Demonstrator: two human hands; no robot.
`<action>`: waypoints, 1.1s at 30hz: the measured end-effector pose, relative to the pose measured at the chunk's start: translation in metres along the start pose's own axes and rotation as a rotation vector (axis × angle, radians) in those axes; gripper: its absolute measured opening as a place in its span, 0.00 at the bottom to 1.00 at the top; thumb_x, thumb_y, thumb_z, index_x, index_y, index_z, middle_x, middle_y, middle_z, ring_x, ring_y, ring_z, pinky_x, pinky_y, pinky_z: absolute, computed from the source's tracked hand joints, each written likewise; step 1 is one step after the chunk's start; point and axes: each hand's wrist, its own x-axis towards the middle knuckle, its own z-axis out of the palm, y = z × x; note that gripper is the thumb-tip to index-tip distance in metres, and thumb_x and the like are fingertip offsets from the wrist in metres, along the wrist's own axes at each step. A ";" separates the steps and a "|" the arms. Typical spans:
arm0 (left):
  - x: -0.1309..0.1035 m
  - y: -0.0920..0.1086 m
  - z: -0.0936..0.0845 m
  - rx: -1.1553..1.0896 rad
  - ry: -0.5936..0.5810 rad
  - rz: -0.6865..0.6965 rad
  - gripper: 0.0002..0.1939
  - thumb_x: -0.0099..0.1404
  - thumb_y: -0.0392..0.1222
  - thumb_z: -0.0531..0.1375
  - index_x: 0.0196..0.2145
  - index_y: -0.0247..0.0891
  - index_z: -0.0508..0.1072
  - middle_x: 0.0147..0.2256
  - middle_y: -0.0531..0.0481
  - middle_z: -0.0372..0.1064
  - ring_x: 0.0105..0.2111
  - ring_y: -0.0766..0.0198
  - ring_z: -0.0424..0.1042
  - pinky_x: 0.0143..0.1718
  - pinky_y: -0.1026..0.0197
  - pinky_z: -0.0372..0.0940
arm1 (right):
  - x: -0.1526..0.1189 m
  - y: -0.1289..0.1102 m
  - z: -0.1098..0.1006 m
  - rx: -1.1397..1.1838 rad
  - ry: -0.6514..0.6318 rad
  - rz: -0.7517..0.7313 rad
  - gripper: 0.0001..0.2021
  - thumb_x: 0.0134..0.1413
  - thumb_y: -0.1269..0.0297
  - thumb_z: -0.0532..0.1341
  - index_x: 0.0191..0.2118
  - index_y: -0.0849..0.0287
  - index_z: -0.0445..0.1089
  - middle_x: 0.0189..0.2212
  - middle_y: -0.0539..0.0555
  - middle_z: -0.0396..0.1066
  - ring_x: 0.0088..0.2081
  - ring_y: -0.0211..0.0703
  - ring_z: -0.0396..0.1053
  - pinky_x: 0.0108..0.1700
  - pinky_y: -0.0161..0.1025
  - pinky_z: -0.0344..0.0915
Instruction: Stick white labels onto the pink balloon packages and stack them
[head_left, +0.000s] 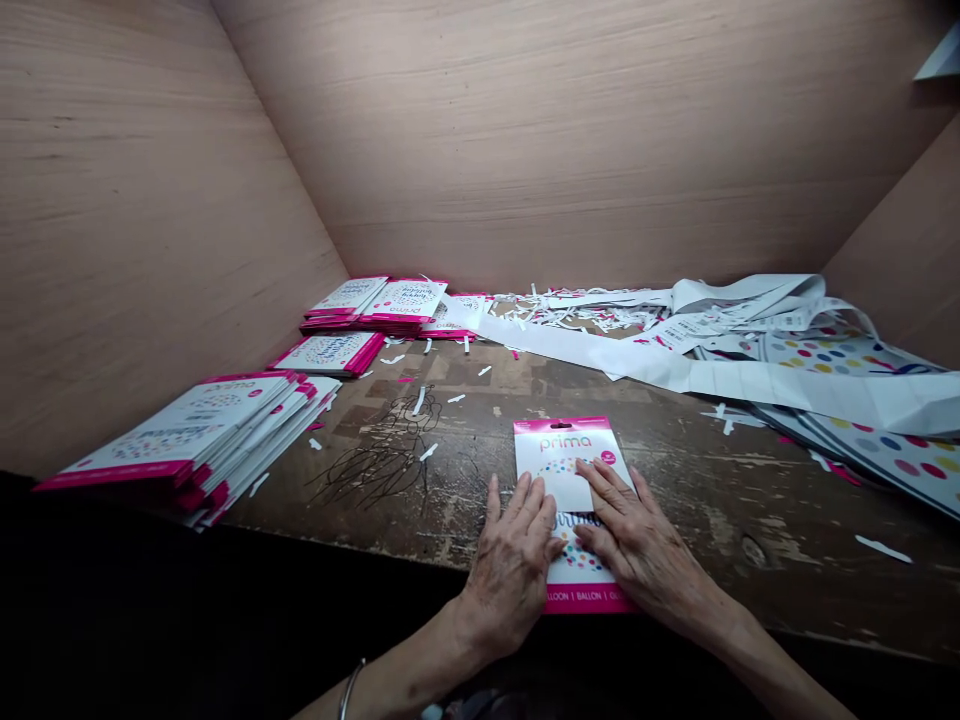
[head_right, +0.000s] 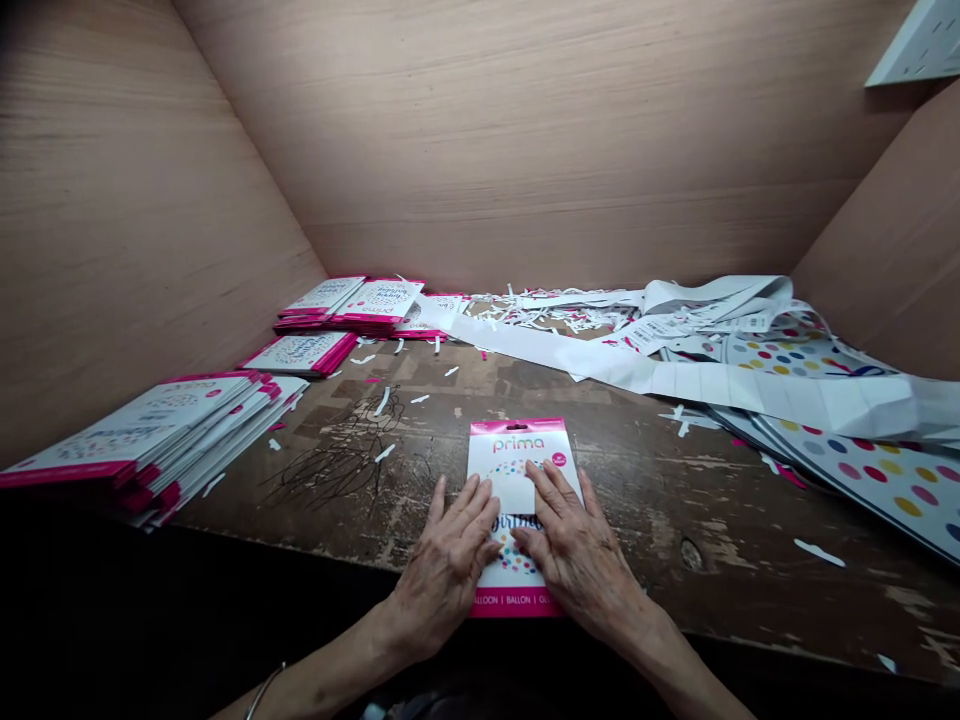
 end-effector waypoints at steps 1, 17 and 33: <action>-0.001 -0.002 0.000 -0.050 -0.004 0.005 0.17 0.65 0.37 0.52 0.52 0.38 0.64 0.55 0.38 0.57 0.59 0.52 0.47 0.59 0.43 0.28 | 0.000 0.001 0.001 0.005 -0.001 -0.001 0.24 0.60 0.59 0.47 0.60 0.59 0.51 0.61 0.55 0.47 0.62 0.49 0.42 0.60 0.58 0.41; 0.000 -0.016 0.001 0.380 -0.074 0.278 0.20 0.67 0.37 0.48 0.53 0.22 0.58 0.56 0.28 0.52 0.59 0.46 0.43 0.54 0.37 0.52 | -0.001 0.009 -0.010 -0.011 -0.094 -0.083 0.24 0.60 0.55 0.47 0.60 0.55 0.52 0.62 0.54 0.44 0.63 0.51 0.39 0.59 0.63 0.40; 0.007 -0.008 -0.006 0.401 -0.224 0.341 0.19 0.67 0.38 0.48 0.53 0.25 0.58 0.56 0.35 0.54 0.59 0.49 0.46 0.56 0.38 0.49 | -0.007 0.026 -0.013 -0.125 0.063 -0.092 0.24 0.60 0.56 0.49 0.58 0.63 0.56 0.62 0.60 0.41 0.63 0.55 0.36 0.59 0.61 0.43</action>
